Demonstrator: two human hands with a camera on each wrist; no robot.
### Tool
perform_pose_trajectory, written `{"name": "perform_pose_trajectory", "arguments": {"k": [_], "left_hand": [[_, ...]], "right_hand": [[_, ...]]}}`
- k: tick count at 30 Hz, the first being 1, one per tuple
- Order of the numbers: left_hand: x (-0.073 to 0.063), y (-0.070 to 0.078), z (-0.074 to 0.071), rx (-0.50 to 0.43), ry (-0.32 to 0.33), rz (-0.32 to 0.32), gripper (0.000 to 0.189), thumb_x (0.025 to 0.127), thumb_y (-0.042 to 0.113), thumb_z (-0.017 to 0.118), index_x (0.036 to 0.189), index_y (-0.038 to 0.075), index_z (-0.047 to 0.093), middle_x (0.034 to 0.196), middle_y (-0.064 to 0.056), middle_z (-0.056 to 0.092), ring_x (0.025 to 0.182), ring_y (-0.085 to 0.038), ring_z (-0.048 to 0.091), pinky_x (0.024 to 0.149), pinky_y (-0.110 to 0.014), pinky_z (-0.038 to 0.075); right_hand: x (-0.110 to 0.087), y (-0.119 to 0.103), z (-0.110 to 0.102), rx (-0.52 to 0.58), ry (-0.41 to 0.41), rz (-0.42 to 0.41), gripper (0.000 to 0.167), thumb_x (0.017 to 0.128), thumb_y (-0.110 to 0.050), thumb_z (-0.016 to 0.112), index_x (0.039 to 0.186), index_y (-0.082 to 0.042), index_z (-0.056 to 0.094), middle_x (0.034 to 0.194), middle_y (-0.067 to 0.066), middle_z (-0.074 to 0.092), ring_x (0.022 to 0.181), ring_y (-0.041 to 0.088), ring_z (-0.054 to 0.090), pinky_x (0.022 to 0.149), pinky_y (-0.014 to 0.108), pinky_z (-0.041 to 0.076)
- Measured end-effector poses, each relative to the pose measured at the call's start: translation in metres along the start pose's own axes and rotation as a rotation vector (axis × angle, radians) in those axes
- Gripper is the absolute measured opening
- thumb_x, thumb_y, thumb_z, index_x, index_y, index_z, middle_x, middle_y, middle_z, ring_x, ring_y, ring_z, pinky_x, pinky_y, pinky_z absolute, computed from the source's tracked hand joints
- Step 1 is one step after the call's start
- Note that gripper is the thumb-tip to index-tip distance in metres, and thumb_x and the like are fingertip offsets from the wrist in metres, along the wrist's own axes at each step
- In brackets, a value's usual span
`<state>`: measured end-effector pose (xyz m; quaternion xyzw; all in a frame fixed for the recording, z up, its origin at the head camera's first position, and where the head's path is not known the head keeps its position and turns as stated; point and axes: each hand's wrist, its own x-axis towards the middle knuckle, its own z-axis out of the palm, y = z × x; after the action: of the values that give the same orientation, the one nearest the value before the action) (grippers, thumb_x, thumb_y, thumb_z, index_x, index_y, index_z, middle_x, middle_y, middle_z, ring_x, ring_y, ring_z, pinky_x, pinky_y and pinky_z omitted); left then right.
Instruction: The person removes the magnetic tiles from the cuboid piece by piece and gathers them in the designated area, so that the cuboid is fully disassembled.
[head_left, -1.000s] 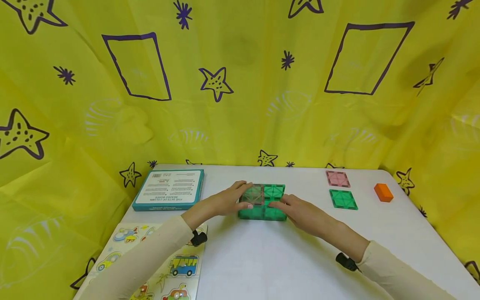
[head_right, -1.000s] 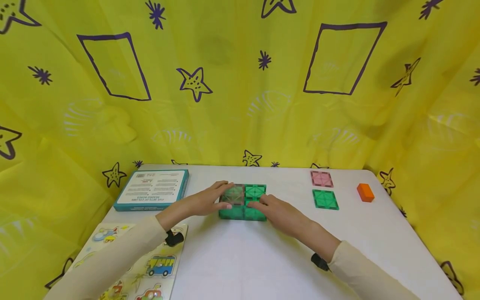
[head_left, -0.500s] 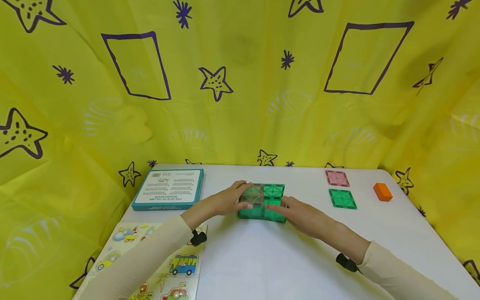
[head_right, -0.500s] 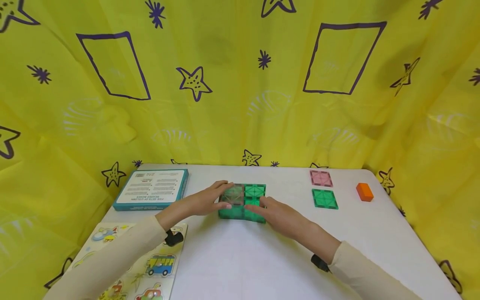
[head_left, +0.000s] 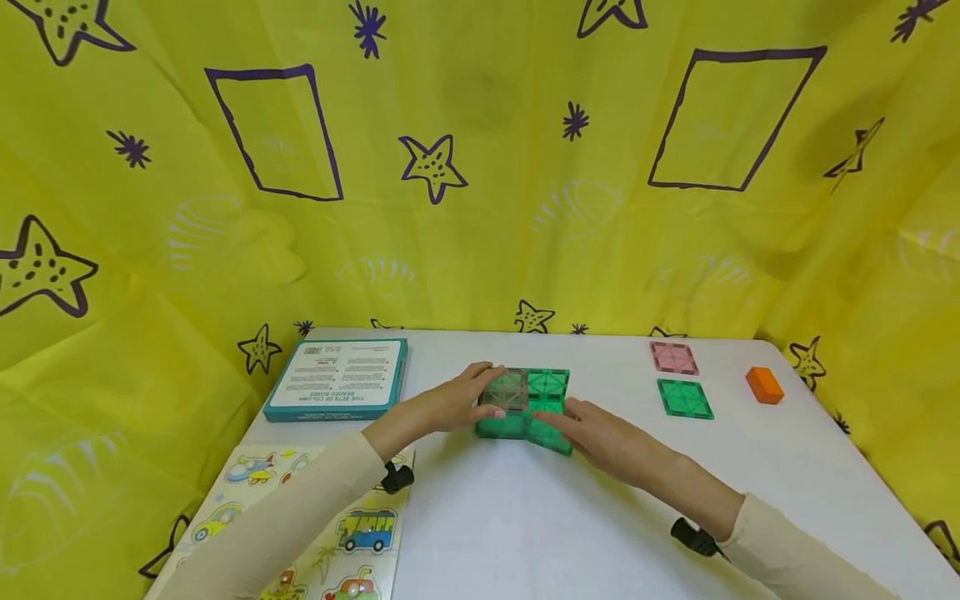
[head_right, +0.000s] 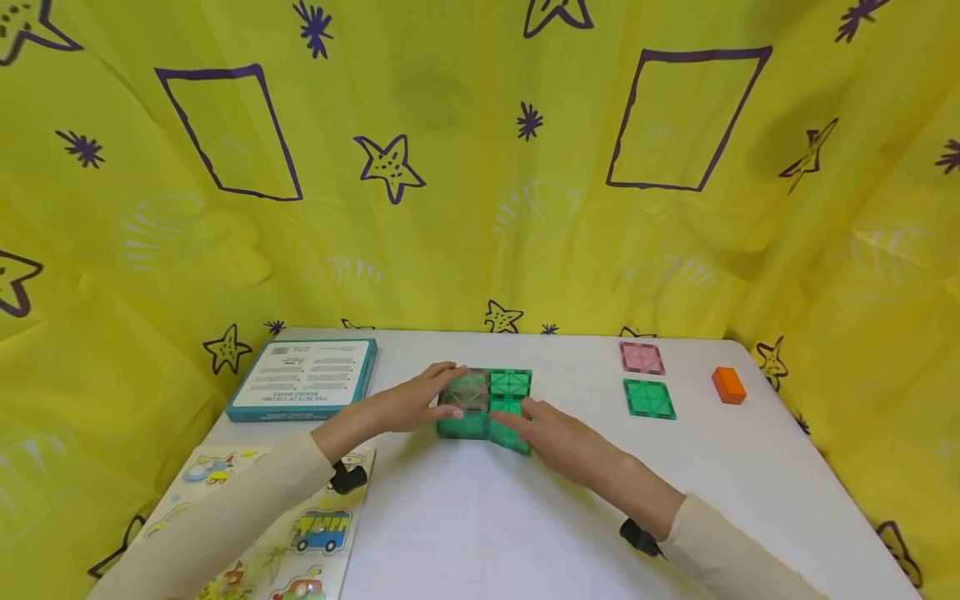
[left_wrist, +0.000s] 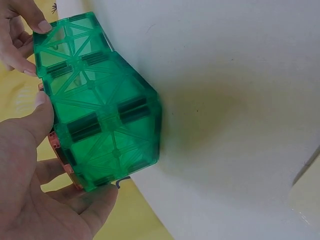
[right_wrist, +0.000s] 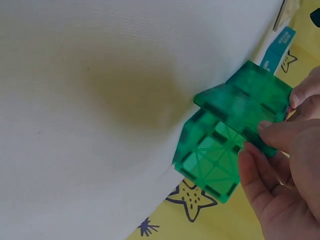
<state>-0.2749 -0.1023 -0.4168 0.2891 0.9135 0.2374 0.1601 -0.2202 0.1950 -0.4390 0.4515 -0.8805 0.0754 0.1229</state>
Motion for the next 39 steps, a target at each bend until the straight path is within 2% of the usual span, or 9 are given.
{"name": "perform_pose_trajectory", "arguments": {"k": [4,7,11,15,18,23,26,32,39], "left_hand": [[0.000,0.000,0.001,-0.004,0.001,0.006,0.080,0.108,0.045,0.060,0.170,0.014,0.021,0.174,-0.019,0.016,0.156,-0.041,0.032,0.123,-0.056,0.036],[0.000,-0.001,0.001,-0.002,0.002,0.009,0.080,0.107,0.045,0.060,0.170,0.014,0.021,0.174,-0.019,0.016,0.156,-0.041,0.032,0.123,-0.056,0.036],[0.000,-0.001,0.001,0.003,0.004,0.010,0.080,0.107,0.046,0.060,0.170,0.015,0.021,0.174,-0.018,0.016,0.156,-0.039,0.033,0.123,-0.055,0.036],[0.000,0.000,0.000,-0.001,0.004,0.010,0.080,0.107,0.045,0.060,0.170,0.015,0.020,0.174,-0.018,0.015,0.156,-0.039,0.033,0.123,-0.055,0.036],[0.000,0.000,0.001,0.001,0.003,0.010,0.080,0.107,0.045,0.059,0.170,0.015,0.020,0.174,-0.019,0.015,0.156,-0.040,0.033,0.123,-0.055,0.036],[0.000,0.000,0.002,0.007,0.004,0.007,0.079,0.108,0.045,0.059,0.170,0.016,0.020,0.174,-0.018,0.015,0.156,-0.039,0.033,0.123,-0.055,0.037],[-0.001,0.000,0.002,0.004,0.005,0.007,0.079,0.108,0.044,0.059,0.170,0.015,0.020,0.174,-0.018,0.015,0.156,-0.040,0.033,0.122,-0.055,0.037],[0.000,0.000,0.003,0.003,0.007,0.003,0.079,0.108,0.045,0.059,0.170,0.016,0.021,0.174,-0.018,0.015,0.156,-0.039,0.033,0.122,-0.055,0.037],[0.000,0.000,0.003,0.014,0.007,-0.001,0.080,0.107,0.047,0.059,0.170,0.017,0.020,0.175,-0.017,0.015,0.157,-0.039,0.032,0.123,-0.055,0.036]], "right_hand": [[-0.008,0.001,-0.005,0.126,-0.055,0.123,0.057,0.097,0.000,0.075,0.150,-0.013,0.058,0.093,-0.006,0.045,0.077,0.007,0.042,0.067,0.019,0.043],[-0.020,0.006,-0.011,0.203,-0.062,0.228,0.054,0.100,-0.001,0.070,0.152,-0.011,0.056,0.095,-0.007,0.045,0.077,0.004,0.043,0.069,0.020,0.045],[-0.039,0.017,-0.020,0.258,-0.035,0.345,0.055,0.102,-0.003,0.069,0.154,-0.010,0.053,0.096,-0.007,0.048,0.075,0.003,0.044,0.067,0.021,0.046],[-0.060,0.029,-0.028,0.308,-0.008,0.454,0.057,0.103,-0.006,0.069,0.156,-0.011,0.050,0.098,-0.005,0.054,0.080,0.006,0.049,0.067,0.022,0.048],[-0.077,0.038,-0.034,0.341,0.033,0.504,0.058,0.102,-0.005,0.069,0.156,-0.007,0.048,0.106,0.003,0.062,0.085,0.009,0.057,0.069,0.023,0.053],[-0.106,0.047,-0.039,0.368,0.075,0.608,0.058,0.101,-0.005,0.070,0.154,0.000,0.046,0.109,0.012,0.064,0.079,0.009,0.060,0.065,0.024,0.054],[-0.122,0.053,-0.040,0.389,0.055,0.693,0.058,0.103,-0.006,0.069,0.154,0.004,0.044,0.107,0.014,0.064,0.077,0.011,0.059,0.063,0.025,0.052],[-0.148,0.067,-0.040,0.404,0.000,0.839,0.057,0.107,-0.012,0.063,0.154,0.009,0.038,0.108,0.019,0.064,0.085,0.021,0.064,0.063,0.027,0.052],[-0.165,0.079,-0.038,0.454,-0.085,0.934,0.059,0.110,-0.020,0.057,0.153,0.012,0.033,0.112,0.028,0.064,0.092,0.030,0.067,0.068,0.035,0.053]]}}
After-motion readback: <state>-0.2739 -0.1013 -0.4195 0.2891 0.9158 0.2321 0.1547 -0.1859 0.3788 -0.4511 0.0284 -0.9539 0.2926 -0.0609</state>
